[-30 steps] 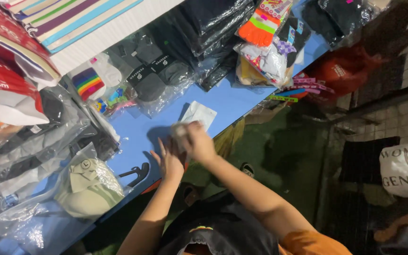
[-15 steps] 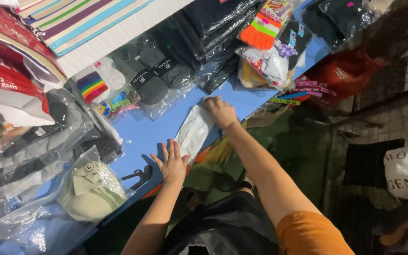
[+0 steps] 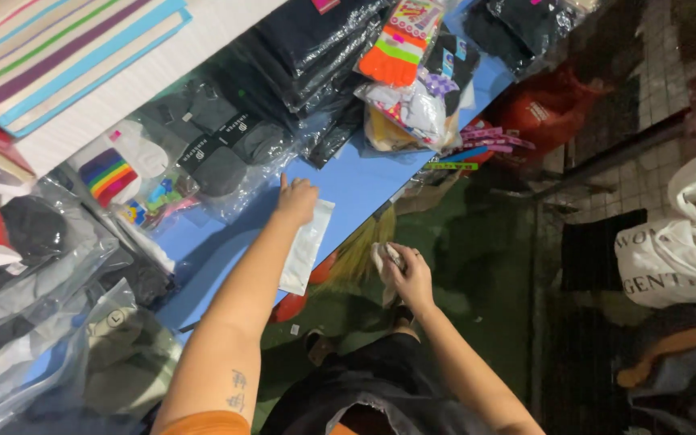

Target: The person wipes the surface of various packaged items, including clothing and socks, using a cloth. They handle the items one by one, wiping them and placing them back on the blue table.

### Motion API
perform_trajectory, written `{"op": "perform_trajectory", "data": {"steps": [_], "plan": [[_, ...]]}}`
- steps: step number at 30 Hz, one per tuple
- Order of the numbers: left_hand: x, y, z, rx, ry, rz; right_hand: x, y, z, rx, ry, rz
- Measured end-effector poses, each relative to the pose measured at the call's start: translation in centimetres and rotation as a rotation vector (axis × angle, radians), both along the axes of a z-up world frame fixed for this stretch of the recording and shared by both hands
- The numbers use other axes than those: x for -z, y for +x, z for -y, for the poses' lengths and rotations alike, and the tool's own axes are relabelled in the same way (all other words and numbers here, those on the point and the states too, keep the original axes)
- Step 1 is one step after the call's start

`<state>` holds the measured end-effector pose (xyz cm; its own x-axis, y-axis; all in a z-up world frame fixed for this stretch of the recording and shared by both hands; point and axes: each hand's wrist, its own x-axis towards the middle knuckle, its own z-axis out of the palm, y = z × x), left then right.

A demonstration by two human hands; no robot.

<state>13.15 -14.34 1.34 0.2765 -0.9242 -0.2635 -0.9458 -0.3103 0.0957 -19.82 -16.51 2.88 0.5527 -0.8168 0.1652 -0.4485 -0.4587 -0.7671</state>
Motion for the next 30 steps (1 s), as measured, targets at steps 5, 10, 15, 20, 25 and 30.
{"op": "perform_trajectory", "data": {"steps": [5, 10, 15, 20, 25, 30], "plan": [[-6.2, 2.4, -1.6, -0.201, -0.311, -0.174, -1.3, 0.3, -0.1, 0.106, 0.018, 0.172], [0.0, 2.4, -9.6, -0.660, -0.651, -0.663, -6.7, 9.3, -1.4, 0.028, -0.096, 0.212], [8.0, -2.4, -15.5, -1.147, -0.665, -0.768, -3.1, 18.1, -3.7, -0.217, -0.154, -0.030], [5.2, -3.0, -17.4, -0.944, -0.522, -0.385, 2.5, 19.7, 1.3, -0.377, -0.447, -0.217], [-5.7, -3.8, -16.5, -0.928, -0.668, -0.278, 0.6, 16.6, 11.2, -0.016, -0.379, -0.238], [-7.8, -7.7, -18.0, -0.510, -1.028, -0.151, -8.5, 14.3, 7.7, 0.181, -0.338, 0.190]]}}
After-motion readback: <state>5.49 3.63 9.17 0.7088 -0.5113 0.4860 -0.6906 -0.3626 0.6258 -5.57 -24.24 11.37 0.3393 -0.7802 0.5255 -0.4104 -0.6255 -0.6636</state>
